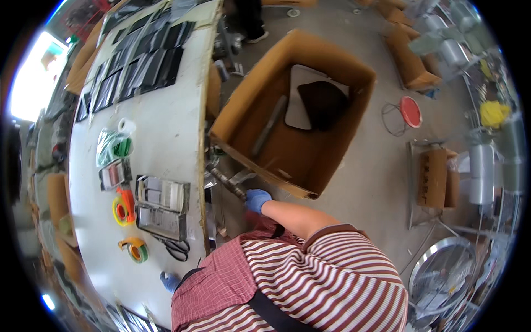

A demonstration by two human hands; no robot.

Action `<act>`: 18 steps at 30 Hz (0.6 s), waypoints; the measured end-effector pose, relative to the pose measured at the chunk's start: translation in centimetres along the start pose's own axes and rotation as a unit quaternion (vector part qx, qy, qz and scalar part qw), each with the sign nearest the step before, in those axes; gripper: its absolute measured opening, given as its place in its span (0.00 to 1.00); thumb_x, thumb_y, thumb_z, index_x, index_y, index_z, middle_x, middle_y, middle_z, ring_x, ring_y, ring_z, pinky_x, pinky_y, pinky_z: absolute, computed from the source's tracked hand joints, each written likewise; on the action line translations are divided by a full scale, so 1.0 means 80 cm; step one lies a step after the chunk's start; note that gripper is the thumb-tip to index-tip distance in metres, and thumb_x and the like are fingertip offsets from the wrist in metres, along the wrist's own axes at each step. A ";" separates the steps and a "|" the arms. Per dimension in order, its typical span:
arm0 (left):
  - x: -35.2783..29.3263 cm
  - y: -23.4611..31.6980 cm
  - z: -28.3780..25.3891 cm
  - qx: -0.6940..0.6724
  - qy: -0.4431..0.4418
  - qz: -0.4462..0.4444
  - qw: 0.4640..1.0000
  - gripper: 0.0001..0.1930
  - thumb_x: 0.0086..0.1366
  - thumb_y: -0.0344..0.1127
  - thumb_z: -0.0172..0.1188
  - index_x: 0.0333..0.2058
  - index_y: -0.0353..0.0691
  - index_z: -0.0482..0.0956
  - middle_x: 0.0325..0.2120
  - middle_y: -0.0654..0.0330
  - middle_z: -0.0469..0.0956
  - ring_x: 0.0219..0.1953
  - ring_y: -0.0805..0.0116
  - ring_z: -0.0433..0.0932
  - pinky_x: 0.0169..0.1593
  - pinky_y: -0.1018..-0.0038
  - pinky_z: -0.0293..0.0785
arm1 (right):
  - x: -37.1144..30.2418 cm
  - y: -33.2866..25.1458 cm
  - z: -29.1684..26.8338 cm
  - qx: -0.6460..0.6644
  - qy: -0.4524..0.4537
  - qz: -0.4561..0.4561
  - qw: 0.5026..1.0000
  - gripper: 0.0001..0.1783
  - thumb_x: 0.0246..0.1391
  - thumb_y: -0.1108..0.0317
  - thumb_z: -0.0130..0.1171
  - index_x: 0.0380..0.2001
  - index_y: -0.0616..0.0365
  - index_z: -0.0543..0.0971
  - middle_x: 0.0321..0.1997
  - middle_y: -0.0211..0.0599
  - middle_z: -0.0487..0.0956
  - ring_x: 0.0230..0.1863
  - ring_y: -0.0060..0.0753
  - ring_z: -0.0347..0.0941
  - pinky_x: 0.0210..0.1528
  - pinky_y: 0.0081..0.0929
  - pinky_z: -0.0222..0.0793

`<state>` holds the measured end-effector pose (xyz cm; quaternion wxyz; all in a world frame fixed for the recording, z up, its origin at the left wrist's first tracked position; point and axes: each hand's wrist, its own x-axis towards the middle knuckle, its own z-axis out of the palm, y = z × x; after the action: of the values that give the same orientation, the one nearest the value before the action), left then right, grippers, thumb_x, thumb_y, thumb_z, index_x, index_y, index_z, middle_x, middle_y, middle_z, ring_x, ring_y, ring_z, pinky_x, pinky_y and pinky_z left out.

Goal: The person rolls a brown mat, wraps it in plastic film, and places it into a black poly mailer. They seal the mailer with tape and affix a shipping label. The person repeats the process with a second mat.

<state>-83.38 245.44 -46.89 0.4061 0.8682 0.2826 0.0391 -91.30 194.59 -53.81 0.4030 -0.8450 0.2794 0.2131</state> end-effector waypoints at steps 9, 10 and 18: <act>-0.022 0.022 0.013 0.042 -0.023 -0.047 0.998 0.26 0.60 0.29 0.51 0.59 0.37 0.67 0.20 0.63 0.73 0.21 0.75 0.67 0.27 0.73 0.69 | 0.009 0.034 0.002 -0.031 0.001 -0.069 0.997 0.20 0.50 0.52 0.62 0.38 0.57 0.80 0.41 0.54 0.80 0.46 0.57 0.76 0.48 0.45 0.71; -0.030 0.022 0.014 0.037 -0.020 -0.048 0.998 0.25 0.60 0.29 0.51 0.59 0.37 0.68 0.20 0.63 0.73 0.21 0.74 0.68 0.27 0.73 0.69 | 0.009 0.031 0.000 -0.030 0.008 -0.065 0.997 0.20 0.50 0.52 0.61 0.37 0.57 0.80 0.41 0.54 0.80 0.46 0.58 0.75 0.47 0.45 0.71; -0.048 0.027 0.012 0.073 -0.012 -0.012 0.997 0.22 0.61 0.29 0.52 0.55 0.38 0.72 0.24 0.60 0.74 0.24 0.71 0.70 0.33 0.71 0.72 | 0.021 0.039 0.003 -0.047 -0.020 -0.080 0.995 0.21 0.50 0.56 0.62 0.43 0.58 0.78 0.41 0.54 0.81 0.46 0.57 0.76 0.49 0.44 0.71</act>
<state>-85.33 241.65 -45.34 0.3454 0.8924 0.2903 0.0029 -92.10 192.65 -56.69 0.3841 -0.8785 0.1923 0.2093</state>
